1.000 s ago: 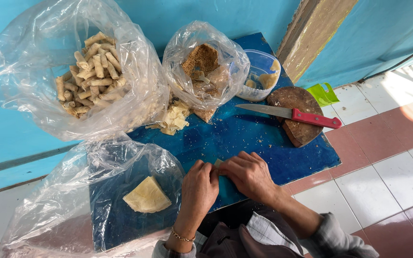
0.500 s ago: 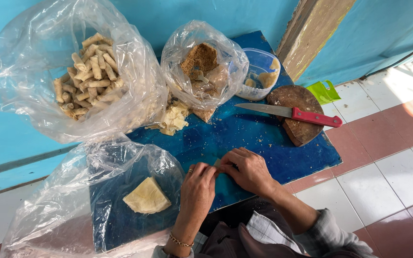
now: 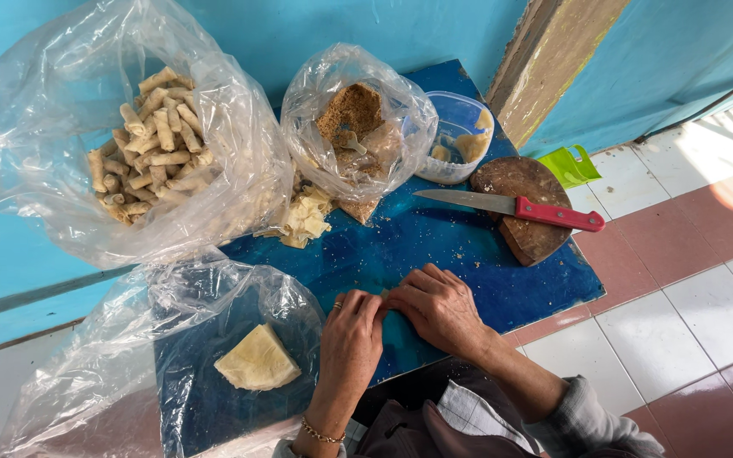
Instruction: The person sits at a small blue table and folds filled pastry wrappers. They take a piece of thin dough wrapper, spoon brown filling from a plastic bag onto it, fold the wrapper over into a triangle, press the edges closed, and set the folded pastry on a plastic sheet, repeating the cycle.
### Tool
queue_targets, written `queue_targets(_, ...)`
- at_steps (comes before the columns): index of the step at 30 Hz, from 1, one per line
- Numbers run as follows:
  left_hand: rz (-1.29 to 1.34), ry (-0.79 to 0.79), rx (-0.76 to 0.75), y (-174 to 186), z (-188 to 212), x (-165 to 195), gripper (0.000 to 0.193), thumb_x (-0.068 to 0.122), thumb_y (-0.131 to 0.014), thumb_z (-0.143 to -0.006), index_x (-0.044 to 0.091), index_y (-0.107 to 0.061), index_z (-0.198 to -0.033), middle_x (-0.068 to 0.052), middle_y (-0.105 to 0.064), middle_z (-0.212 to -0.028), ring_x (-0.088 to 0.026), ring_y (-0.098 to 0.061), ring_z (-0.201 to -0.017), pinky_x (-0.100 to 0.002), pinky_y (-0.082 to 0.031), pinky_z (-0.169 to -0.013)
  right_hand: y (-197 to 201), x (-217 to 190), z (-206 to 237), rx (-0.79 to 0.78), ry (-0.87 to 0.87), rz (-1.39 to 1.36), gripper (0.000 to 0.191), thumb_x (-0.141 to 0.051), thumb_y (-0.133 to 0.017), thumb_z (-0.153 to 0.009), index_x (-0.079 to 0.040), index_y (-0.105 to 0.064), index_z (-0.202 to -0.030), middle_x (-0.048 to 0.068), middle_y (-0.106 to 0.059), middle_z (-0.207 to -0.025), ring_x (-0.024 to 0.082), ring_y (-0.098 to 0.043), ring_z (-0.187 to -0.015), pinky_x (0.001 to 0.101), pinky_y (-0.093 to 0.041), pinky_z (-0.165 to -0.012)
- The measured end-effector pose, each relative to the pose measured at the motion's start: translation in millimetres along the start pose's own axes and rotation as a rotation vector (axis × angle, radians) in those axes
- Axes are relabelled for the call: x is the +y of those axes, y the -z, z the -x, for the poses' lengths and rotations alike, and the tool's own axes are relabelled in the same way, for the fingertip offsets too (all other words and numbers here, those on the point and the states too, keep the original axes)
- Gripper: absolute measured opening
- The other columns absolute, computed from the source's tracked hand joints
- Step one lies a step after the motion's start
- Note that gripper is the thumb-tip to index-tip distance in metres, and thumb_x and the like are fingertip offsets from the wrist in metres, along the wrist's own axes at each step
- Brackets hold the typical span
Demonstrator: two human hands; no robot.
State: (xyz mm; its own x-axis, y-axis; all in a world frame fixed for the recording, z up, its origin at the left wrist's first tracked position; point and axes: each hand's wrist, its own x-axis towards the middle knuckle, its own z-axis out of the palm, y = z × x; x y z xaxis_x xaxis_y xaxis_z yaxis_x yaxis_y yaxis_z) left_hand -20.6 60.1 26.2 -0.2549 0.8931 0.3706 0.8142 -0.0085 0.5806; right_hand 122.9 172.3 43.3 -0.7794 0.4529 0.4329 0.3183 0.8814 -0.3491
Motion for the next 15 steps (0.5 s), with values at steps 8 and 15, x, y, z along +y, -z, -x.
queue_targets(8, -0.074, 0.035, 0.029, -7.0, -4.8, -4.7, 0.015, 0.009, -0.073, -0.088, 0.005, -0.071, -0.103, -0.008, -0.063, -0.101, -0.028, -0.065, -0.097, -0.039, -0.057, -0.079, 4.3, 0.3, 2.1, 0.033, 0.036, 0.078, 0.018, -0.022, -0.078, -0.083, -0.018, -0.077, -0.1, 0.0, -0.07, -0.099, 0.02, -0.061, -0.086, 0.0358, -0.046, -0.07)
queue_targets(15, -0.206, -0.033, 0.047, -3.4, -6.4, -2.0, 0.015, 0.012, -0.072, -0.091, 0.008, -0.071, -0.105, -0.005, -0.064, -0.104, -0.026, -0.064, -0.099, -0.041, -0.052, -0.079, 2.2, 4.1, -0.8, 0.085, 0.054, 0.156, 0.023, -0.019, -0.075, -0.085, -0.019, -0.077, -0.107, 0.002, -0.071, -0.107, 0.021, -0.062, -0.093, 0.0362, -0.046, -0.073)
